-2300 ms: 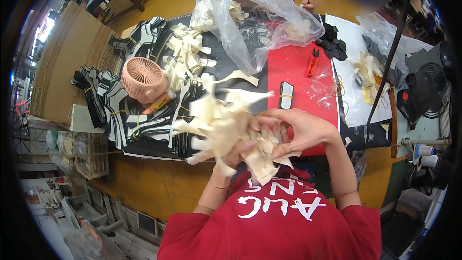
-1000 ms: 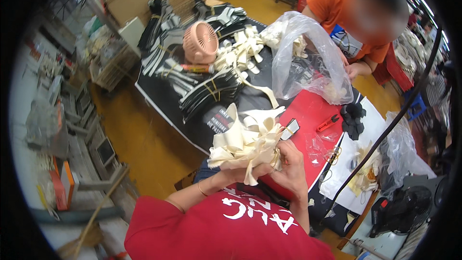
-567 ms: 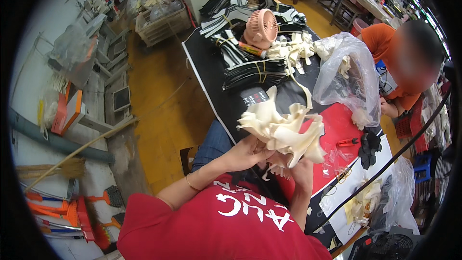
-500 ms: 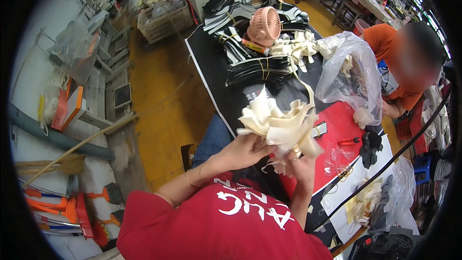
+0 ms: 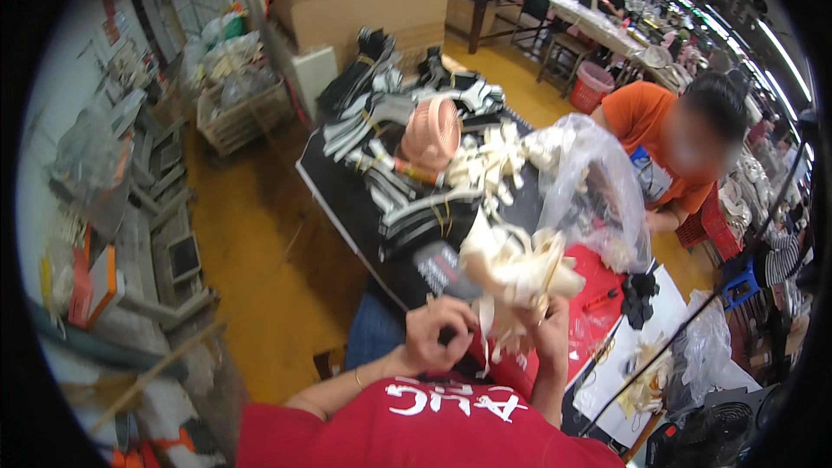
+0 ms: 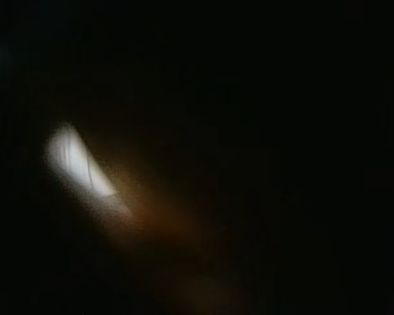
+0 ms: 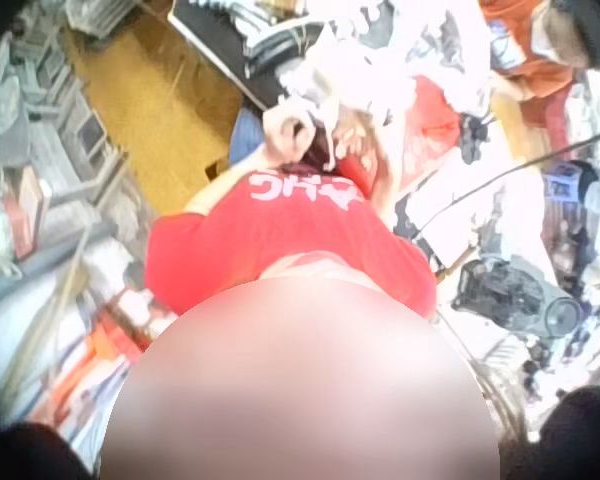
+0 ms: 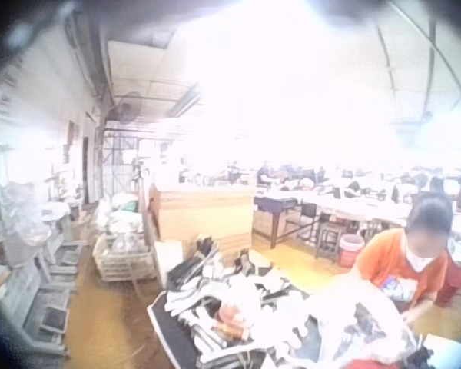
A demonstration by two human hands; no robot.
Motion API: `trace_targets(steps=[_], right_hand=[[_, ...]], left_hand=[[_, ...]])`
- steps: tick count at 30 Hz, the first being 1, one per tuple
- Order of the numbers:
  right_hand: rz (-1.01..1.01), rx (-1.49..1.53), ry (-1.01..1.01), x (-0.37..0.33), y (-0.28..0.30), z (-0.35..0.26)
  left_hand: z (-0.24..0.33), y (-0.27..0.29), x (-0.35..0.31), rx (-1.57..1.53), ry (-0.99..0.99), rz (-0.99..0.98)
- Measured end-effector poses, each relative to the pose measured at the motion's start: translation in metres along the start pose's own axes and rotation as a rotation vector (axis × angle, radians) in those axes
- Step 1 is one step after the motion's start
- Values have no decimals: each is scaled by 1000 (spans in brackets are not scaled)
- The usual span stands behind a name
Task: The person folds and arranges white fabric strips into a multi-loop bow shape, then secures it with a rubber band. The person repeats this process with additional fabric strips, placing finished bows into a plastic bag on the table.
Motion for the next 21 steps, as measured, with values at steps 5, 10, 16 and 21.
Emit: trace_targets(steps=[5,10,16,21], right_hand=[[-163,16,-172,47,-40,9],[120,-28,-405,57,-34,24],[29,-617,-423,48,-47,14],[407,-1236,-564,63,-42,-21]], left_hand=[[-52,5,45,-55,-157,-126],[-99,-1,67,-754,508,-651],[-102,6,109,-2422,1477,-359],[-124,26,182,-1950,1507,-392]])
Point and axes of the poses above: each hand's wrist, its own x-axis towards the middle knuckle, its own y-axis out of the back of the hand, z = x × y, the point moved 5 cm from there along x, towards the middle knuckle, and after that the axes turned 5 degrees about -y, right-handed, at the moved point
